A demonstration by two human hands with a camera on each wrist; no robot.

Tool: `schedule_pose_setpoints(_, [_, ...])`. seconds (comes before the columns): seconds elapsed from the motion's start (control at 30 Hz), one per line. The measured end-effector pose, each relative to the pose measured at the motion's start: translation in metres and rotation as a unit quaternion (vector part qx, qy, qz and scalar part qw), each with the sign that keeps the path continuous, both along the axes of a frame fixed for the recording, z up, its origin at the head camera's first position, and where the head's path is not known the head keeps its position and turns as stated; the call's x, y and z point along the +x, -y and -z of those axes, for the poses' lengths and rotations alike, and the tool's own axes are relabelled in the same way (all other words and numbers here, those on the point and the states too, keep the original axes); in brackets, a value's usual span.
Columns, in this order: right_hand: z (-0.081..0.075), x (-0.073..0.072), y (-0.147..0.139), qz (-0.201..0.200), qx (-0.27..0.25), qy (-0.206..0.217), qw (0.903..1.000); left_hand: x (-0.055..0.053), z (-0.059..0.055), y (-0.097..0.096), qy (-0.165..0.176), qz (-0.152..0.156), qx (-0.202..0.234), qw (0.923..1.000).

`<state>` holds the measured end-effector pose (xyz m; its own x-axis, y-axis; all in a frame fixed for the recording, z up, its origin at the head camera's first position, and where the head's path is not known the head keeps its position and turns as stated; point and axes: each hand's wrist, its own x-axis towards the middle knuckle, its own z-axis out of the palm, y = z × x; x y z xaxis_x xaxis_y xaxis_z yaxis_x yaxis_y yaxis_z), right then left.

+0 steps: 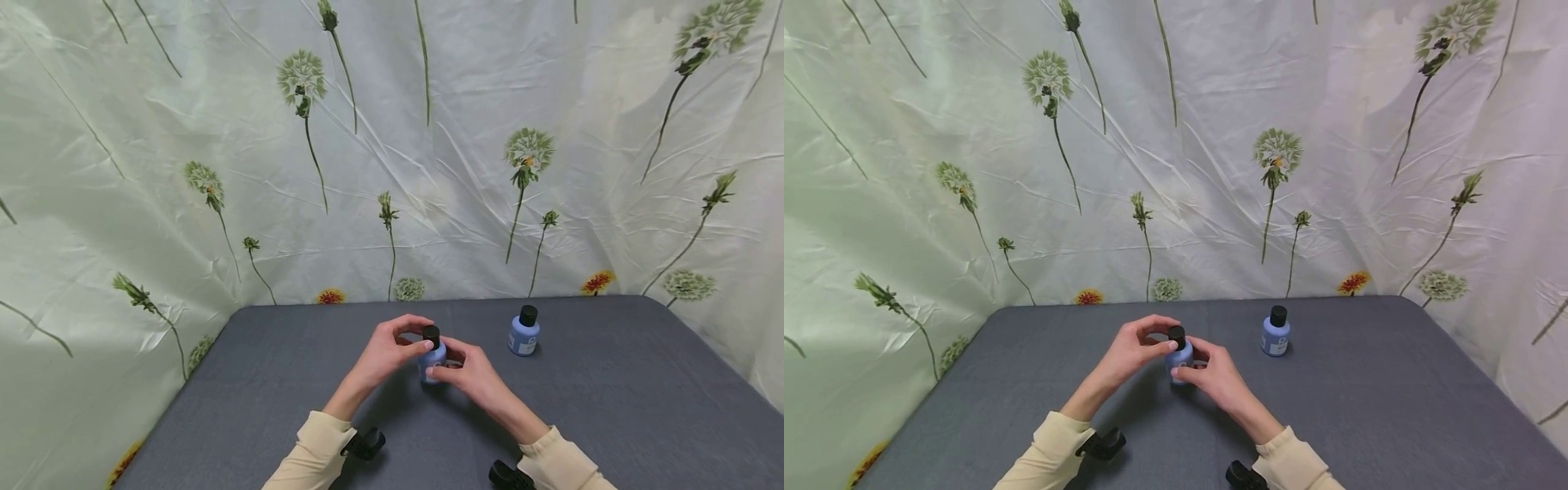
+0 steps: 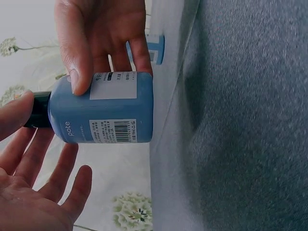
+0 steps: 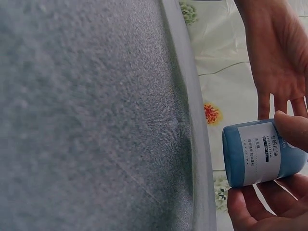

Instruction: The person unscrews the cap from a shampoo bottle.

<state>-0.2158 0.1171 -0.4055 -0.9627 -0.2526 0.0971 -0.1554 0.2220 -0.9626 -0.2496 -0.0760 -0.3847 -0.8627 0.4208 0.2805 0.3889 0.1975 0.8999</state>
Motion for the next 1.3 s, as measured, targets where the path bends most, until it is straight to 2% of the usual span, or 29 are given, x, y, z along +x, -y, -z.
schedule_pose_setpoints(0.33, [-0.003,0.014,-0.004,0.009,0.005,0.023,0.9997,0.012,-0.002,-0.003,-0.003,0.008,-0.019,0.9998])
schedule_pose_setpoints(0.57, [0.000,0.024,-0.006,0.008,0.000,0.020,0.9998,0.021,0.000,-0.005,0.006,0.007,-0.020,0.9998])
schedule_pose_setpoints(0.8, [0.003,0.032,-0.008,0.011,0.001,0.031,0.9995,0.049,-0.027,-0.008,0.013,0.010,-0.024,0.9996])
schedule_pose_setpoints(0.87, [0.003,0.034,-0.008,0.014,0.008,0.030,0.9994,0.052,-0.030,-0.008,0.014,0.010,-0.024,0.9996])
schedule_pose_setpoints(0.97, [0.003,0.036,-0.009,0.013,0.011,0.030,0.9994,0.052,-0.028,-0.008,0.021,0.015,-0.023,0.9994])
schedule_pose_setpoints(1.1, [0.003,0.037,-0.009,0.012,0.006,0.026,0.9996,0.043,-0.014,-0.008,0.031,0.019,-0.021,0.9991])
schedule_pose_setpoints(1.2, [0.003,0.036,-0.010,0.007,0.001,0.020,0.9998,0.035,-0.003,-0.007,0.022,0.022,-0.025,0.9992])
schedule_pose_setpoints(1.3, [0.002,0.036,-0.012,-0.001,-0.008,0.018,0.9998,0.033,0.002,-0.006,0.002,0.036,-0.026,0.9990])
